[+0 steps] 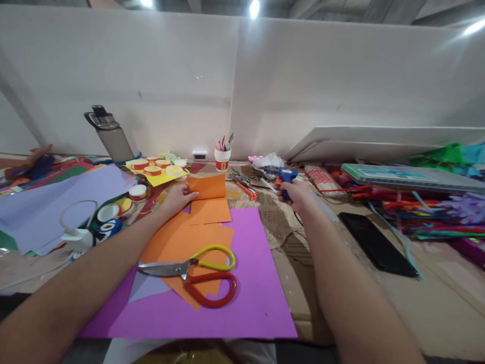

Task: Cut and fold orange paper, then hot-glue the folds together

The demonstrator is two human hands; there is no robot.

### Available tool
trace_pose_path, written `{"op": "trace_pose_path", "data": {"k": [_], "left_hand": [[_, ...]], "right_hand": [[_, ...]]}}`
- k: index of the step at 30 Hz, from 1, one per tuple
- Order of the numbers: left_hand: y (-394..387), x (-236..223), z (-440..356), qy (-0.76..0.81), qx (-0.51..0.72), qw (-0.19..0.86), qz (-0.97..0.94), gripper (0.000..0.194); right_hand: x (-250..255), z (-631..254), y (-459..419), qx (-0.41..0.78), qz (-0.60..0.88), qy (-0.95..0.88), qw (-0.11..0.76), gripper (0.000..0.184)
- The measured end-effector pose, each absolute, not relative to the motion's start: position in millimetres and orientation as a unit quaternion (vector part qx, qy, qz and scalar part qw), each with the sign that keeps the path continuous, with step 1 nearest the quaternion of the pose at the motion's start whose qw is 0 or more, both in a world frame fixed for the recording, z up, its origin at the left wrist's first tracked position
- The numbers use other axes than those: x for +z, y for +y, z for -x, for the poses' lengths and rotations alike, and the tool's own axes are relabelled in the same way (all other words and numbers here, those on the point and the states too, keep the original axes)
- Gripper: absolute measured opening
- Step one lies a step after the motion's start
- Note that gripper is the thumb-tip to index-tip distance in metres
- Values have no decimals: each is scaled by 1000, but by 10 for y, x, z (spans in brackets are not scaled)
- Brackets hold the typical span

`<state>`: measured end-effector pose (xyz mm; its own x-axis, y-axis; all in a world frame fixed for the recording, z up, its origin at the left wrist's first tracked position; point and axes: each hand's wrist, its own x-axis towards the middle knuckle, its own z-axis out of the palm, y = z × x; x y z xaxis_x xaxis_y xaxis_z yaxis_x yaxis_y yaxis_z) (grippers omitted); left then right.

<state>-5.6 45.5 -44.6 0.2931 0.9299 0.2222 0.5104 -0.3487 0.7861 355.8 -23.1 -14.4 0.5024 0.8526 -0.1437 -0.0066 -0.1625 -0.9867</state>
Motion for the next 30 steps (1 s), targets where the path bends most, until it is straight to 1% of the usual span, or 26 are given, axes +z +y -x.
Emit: {"op": "trace_pose_path", "data": {"k": [4, 6, 13, 18, 21, 24, 26, 30], "left_hand": [[469, -464, 46, 478, 352, 307, -743, 21], [465, -463, 39, 474, 355, 312, -743, 22], [457, -452, 30, 484, 341, 297, -749, 22], [491, -475, 42, 481, 315, 297, -763, 21], [489, -467, 37, 489, 322, 298, -754, 22], [454, -435, 9, 500, 353, 301, -731, 17], [422, -412, -19, 493, 378, 315, -718, 14], [405, -410, -53, 457, 405, 358, -706, 10]], "right_hand": [[26, -3546, -326, 459, 579, -306, 600, 11], [64, -3514, -361, 466, 548, -318, 618, 12], [105, -3287, -402, 379, 517, -401, 655, 32], [107, -3325, -397, 325, 496, -428, 682, 31], [44, -3379, -354, 325, 503, -415, 685, 31], [-6, -3310, -334, 334, 506, -438, 664, 33], [-4, -3193, -365, 334, 500, -487, 634, 33], [37, -2921, -492, 329, 502, -606, 522, 24]]}}
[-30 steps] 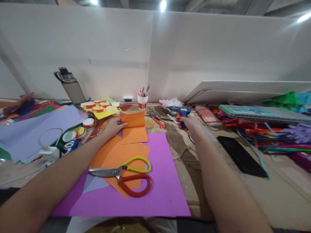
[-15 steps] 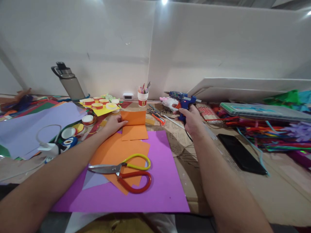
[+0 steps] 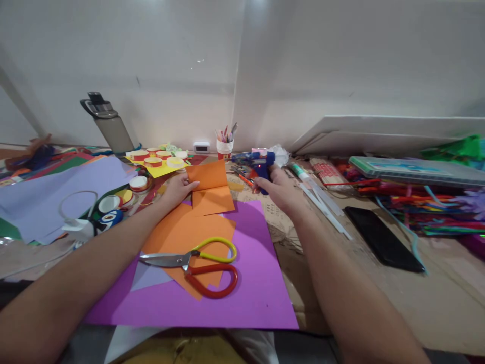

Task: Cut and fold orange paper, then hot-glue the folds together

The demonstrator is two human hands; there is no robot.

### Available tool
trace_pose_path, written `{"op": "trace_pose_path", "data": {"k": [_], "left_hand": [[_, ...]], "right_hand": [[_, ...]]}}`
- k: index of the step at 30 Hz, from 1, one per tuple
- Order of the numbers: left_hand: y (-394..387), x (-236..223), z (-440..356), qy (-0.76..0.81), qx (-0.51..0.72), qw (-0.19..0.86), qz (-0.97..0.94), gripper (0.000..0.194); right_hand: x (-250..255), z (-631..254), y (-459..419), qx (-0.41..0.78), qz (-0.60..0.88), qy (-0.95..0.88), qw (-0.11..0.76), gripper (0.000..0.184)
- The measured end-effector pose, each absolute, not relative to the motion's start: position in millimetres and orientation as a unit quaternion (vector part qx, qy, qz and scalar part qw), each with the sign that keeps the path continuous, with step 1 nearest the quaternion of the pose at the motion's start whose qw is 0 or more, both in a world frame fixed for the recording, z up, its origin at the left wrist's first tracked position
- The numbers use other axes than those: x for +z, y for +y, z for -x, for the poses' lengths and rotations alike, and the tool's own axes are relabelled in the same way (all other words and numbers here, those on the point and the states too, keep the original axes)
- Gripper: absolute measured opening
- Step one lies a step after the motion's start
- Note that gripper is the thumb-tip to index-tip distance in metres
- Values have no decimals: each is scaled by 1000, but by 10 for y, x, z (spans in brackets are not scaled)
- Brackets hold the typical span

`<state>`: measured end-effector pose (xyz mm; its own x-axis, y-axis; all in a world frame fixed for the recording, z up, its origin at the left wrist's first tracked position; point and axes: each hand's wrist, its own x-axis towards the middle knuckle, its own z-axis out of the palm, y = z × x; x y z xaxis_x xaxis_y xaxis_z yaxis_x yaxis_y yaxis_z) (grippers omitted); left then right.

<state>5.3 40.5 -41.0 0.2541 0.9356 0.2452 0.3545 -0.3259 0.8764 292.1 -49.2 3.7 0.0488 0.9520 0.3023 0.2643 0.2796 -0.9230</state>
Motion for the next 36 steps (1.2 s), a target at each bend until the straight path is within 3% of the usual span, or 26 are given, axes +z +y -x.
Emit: {"op": "trace_pose_path", "data": {"k": [6, 11, 16, 26, 36], "left_hand": [[511, -509, -20, 500, 391, 257, -729, 10], [519, -508, -16, 469, 361, 237, -770, 11], [501, -464, -25, 542, 378, 156, -734, 14], [520, -511, -45, 454, 387, 266, -758, 23], [540, -469, -74, 515, 337, 213, -758, 9]], "right_hand": [[-36, -2645, -554, 223, 564, -713, 352, 18], [-62, -2537, -559, 146, 583, -752, 271, 12], [-69, -2493, -554, 132, 588, -757, 253, 15], [-92, -2436, -540, 91, 659, -713, 222, 22], [-110, -2330, -491, 92, 701, -680, 194, 22]]}}
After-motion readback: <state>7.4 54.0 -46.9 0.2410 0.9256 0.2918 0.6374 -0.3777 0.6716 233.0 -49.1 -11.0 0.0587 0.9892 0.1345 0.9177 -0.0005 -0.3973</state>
